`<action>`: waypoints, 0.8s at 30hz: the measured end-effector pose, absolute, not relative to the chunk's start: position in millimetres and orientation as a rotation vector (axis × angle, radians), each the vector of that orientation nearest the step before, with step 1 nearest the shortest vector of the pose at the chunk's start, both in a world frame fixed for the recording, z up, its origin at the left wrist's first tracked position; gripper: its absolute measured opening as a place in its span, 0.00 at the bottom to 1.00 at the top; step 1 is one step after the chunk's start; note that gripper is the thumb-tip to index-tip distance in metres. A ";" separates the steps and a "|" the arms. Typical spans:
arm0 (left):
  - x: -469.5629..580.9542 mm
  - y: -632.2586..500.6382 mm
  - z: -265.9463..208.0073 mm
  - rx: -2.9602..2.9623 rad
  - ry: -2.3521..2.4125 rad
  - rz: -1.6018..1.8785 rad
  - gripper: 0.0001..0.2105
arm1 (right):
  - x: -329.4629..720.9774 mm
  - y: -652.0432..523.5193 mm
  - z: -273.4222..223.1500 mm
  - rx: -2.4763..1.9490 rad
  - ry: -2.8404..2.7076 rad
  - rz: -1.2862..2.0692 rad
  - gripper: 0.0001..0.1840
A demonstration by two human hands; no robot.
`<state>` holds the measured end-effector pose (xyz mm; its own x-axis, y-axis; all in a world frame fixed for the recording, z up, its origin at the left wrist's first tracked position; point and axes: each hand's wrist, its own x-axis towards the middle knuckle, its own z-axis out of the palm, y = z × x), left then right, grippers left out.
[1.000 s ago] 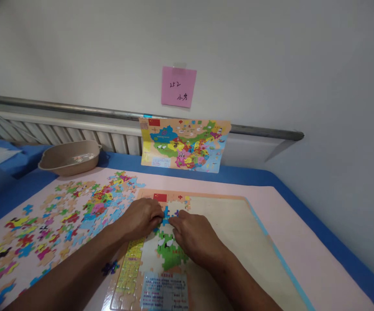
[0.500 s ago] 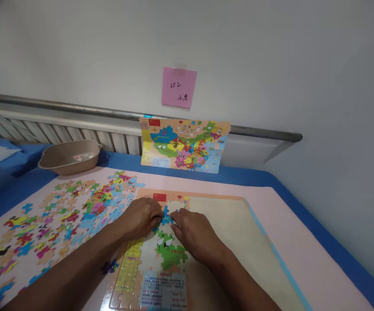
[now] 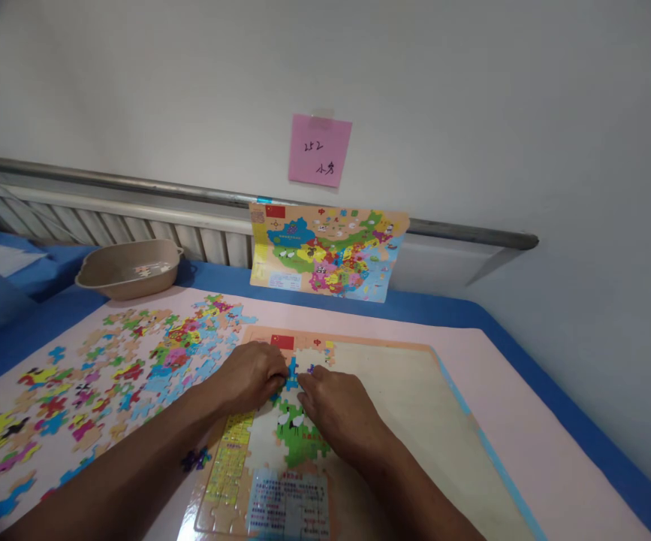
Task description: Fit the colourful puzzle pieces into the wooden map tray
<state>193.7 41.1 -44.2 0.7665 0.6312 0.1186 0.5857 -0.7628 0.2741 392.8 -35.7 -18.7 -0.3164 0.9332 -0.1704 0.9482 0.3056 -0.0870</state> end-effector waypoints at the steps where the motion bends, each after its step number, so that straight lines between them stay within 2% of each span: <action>1: 193.7 41.1 -44.2 2.739 0.959 0.300 0.08 | 392.4 -35.9 -18.5 1.775 2.464 -0.263 0.10; 15: 193.1 39.8 -43.2 2.667 0.927 0.343 0.09 | 385.8 -36.0 -10.5 1.706 2.444 -0.248 0.11; 24: 186.5 54.2 -35.7 2.185 1.059 0.753 0.09 | 388.0 -34.7 -12.9 1.730 2.478 -0.249 0.12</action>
<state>186.5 54.2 -35.7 0.5229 0.8209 0.2295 0.4867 -0.5086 0.7102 388.0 -34.7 -12.9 -0.3449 0.9207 -0.1826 0.9386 0.3374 -0.0715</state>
